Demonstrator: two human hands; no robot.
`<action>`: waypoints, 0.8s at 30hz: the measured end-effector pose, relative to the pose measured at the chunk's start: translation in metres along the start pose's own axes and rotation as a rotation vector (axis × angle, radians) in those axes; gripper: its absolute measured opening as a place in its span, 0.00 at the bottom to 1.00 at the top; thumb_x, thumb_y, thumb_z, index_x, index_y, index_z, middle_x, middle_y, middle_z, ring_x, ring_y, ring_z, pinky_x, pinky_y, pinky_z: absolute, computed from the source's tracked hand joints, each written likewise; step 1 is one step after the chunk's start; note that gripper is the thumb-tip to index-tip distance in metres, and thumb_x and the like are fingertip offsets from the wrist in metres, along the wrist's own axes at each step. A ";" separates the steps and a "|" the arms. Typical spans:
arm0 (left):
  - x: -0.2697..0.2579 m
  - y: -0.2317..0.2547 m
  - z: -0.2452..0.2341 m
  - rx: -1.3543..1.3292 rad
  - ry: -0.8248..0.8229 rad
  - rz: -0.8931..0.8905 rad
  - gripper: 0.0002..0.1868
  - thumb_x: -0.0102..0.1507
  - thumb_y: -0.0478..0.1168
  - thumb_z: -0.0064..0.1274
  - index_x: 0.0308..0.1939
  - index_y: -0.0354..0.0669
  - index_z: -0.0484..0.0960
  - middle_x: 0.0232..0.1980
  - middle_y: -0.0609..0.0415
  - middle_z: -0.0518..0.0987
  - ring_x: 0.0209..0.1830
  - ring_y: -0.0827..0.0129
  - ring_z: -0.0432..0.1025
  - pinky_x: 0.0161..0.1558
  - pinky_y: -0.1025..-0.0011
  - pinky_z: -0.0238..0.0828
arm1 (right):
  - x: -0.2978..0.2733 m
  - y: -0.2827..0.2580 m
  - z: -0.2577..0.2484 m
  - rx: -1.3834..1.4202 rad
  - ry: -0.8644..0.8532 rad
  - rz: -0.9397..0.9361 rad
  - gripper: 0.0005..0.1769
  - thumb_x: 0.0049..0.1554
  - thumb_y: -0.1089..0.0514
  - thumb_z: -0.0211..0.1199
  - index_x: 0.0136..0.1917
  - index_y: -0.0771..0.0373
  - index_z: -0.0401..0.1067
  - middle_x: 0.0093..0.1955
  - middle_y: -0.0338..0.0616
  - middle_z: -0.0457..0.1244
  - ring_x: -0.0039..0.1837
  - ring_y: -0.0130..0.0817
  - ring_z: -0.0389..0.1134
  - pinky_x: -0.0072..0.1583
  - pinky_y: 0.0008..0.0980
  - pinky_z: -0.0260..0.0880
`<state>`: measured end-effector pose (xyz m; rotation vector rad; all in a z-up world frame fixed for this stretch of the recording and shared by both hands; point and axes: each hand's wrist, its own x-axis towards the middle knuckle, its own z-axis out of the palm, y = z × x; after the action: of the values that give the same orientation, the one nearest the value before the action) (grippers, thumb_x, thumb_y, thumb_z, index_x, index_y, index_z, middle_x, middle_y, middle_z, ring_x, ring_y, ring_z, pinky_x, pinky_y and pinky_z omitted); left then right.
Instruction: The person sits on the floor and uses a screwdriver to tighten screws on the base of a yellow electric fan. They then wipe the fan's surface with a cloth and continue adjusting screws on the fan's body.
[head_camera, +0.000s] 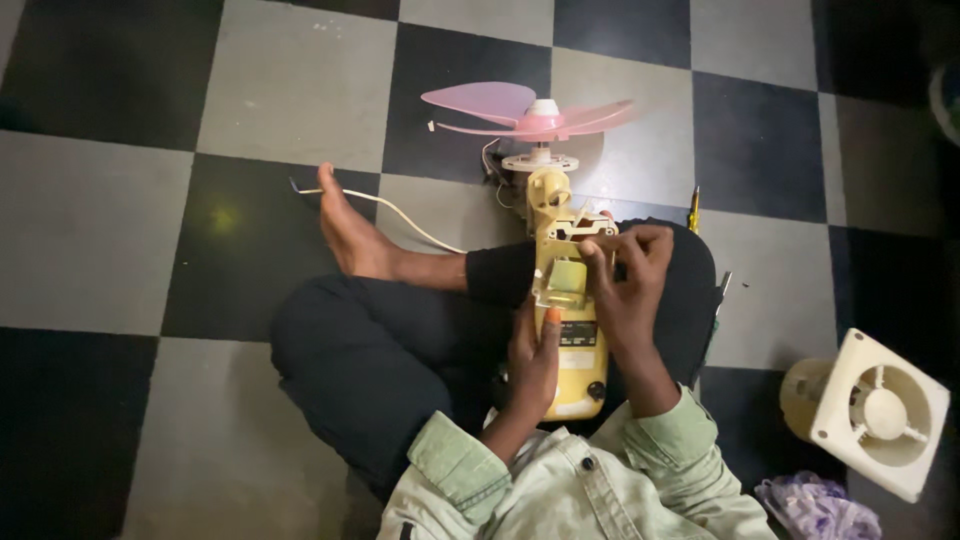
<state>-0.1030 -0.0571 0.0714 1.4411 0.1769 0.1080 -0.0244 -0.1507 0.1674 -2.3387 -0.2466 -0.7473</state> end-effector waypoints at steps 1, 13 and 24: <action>0.004 0.000 -0.003 0.049 0.004 0.037 0.30 0.74 0.52 0.40 0.73 0.34 0.66 0.68 0.41 0.72 0.69 0.60 0.67 0.68 0.65 0.60 | 0.004 0.002 0.000 0.046 -0.026 0.044 0.09 0.59 0.60 0.74 0.48 0.66 0.76 0.52 0.45 0.55 0.53 0.37 0.59 0.52 0.33 0.64; 0.043 0.020 -0.020 -0.529 -0.043 -0.157 0.31 0.60 0.33 0.67 0.64 0.29 0.73 0.57 0.44 0.79 0.53 0.71 0.75 0.56 0.72 0.73 | 0.017 0.008 0.019 0.029 0.004 -0.017 0.13 0.58 0.63 0.77 0.50 0.67 0.74 0.58 0.48 0.59 0.57 0.41 0.64 0.56 0.36 0.69; 0.041 0.039 -0.010 -0.551 0.021 -0.201 0.29 0.61 0.37 0.65 0.61 0.33 0.69 0.56 0.49 0.77 0.52 0.72 0.74 0.55 0.72 0.73 | 0.025 0.015 0.015 0.325 -0.196 0.058 0.12 0.58 0.64 0.71 0.56 0.65 0.77 0.62 0.48 0.67 0.66 0.41 0.68 0.68 0.37 0.68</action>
<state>-0.0629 -0.0347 0.1066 0.8688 0.2831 0.0043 0.0084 -0.1530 0.1643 -2.0976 -0.3558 -0.4135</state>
